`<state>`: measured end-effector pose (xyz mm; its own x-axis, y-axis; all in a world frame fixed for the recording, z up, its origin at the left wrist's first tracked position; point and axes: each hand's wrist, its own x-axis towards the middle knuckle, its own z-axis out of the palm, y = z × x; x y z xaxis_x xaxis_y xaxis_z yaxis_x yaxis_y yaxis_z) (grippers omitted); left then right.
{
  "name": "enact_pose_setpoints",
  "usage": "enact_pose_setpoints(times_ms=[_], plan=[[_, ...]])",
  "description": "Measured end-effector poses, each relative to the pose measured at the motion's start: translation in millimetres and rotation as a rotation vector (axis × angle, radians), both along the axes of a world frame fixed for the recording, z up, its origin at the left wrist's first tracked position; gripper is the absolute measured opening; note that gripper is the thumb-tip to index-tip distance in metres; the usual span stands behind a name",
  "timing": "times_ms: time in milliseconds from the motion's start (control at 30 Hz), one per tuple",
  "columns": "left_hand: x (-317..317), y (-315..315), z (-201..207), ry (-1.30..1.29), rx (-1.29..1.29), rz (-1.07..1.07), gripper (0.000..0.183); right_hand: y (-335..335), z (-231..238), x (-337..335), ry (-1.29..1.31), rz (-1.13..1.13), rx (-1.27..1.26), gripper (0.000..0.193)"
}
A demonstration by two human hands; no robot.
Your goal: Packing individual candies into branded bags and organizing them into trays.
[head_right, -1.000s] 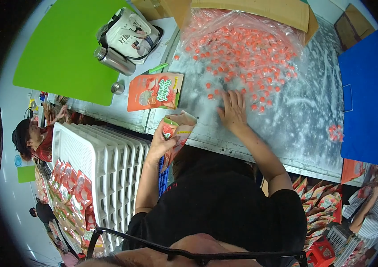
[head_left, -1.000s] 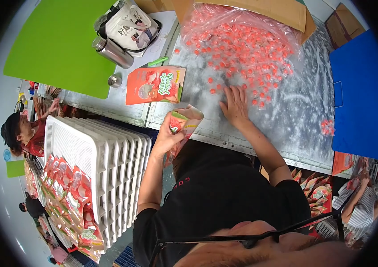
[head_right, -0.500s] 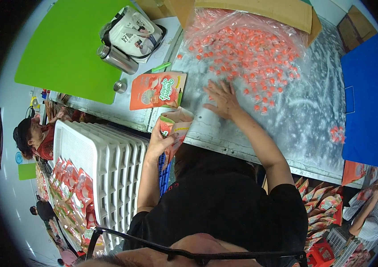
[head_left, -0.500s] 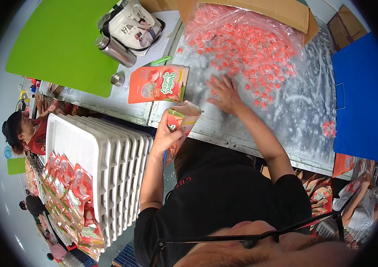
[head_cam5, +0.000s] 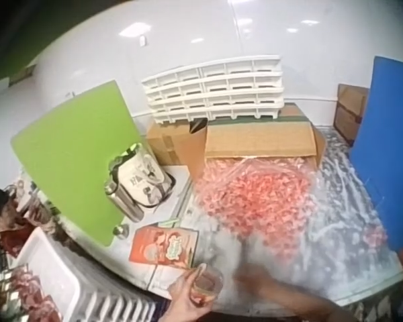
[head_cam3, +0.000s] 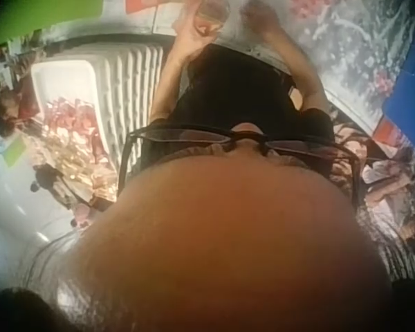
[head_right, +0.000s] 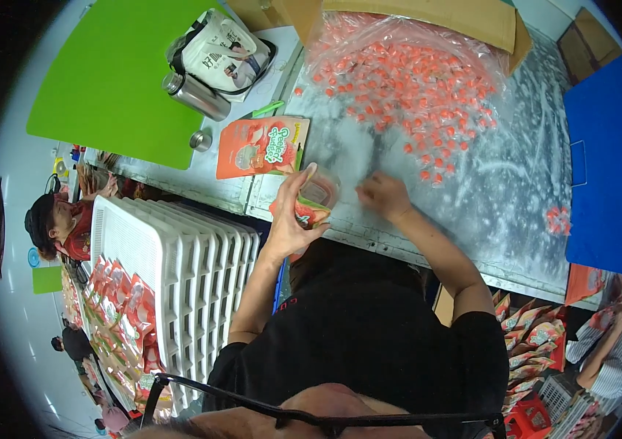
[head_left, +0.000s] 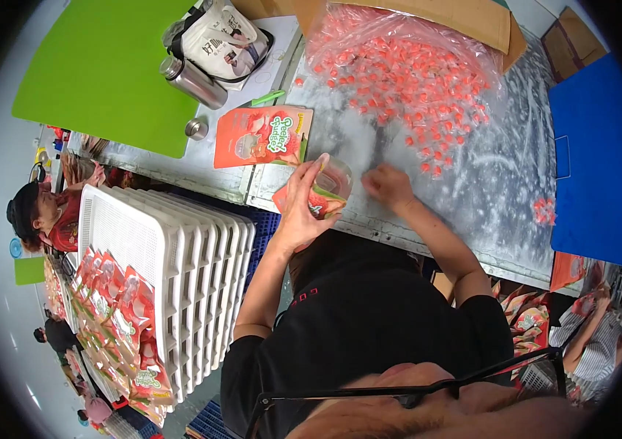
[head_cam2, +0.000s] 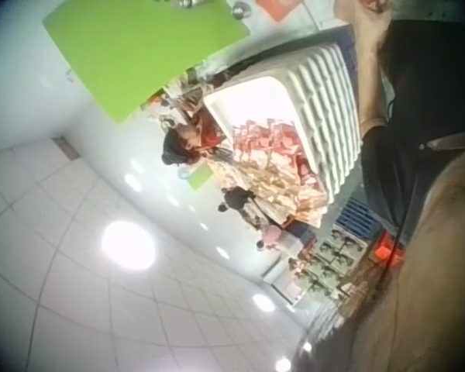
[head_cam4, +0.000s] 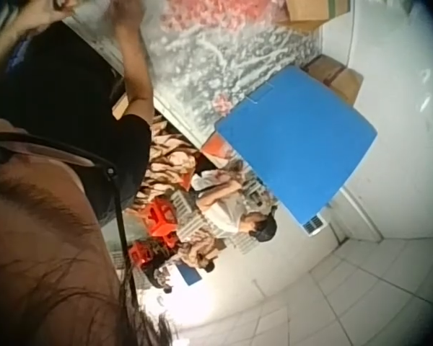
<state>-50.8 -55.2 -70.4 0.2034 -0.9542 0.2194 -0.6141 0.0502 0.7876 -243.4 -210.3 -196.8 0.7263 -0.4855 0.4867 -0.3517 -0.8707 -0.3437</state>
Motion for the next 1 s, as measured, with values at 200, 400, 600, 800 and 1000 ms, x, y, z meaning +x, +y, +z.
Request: enact_pose_setpoints(times_ms=[200, 400, 600, 800, 1000], plan=[[-15.3, -10.5, -7.9, -0.171, -0.011, -0.002, 0.107, -1.7, 77.3, 20.6, -0.659, -0.177, 1.165, 0.024], [-20.7, -16.0, -21.1, -0.339, -0.095, 0.028, 0.103, 6.5, 114.3, 31.9, -0.312, 0.055, 0.400, 0.020], [-32.1, -21.3, -20.4, -0.272, -0.087, 0.027, 0.104, 13.6, 104.0, 42.6, -0.662, -0.089, 0.920, 0.028], [-38.9, -25.6, -20.9, -0.183, -0.116, 0.029, 0.105, 11.4, 118.4, 39.4, -1.063, 0.109, 1.469, 0.032], [-38.8, -23.5, -18.9, -0.066, -0.165, 0.044, 0.105, 13.8, 126.9, 30.1, -1.281, 0.200, 1.454, 0.031]])
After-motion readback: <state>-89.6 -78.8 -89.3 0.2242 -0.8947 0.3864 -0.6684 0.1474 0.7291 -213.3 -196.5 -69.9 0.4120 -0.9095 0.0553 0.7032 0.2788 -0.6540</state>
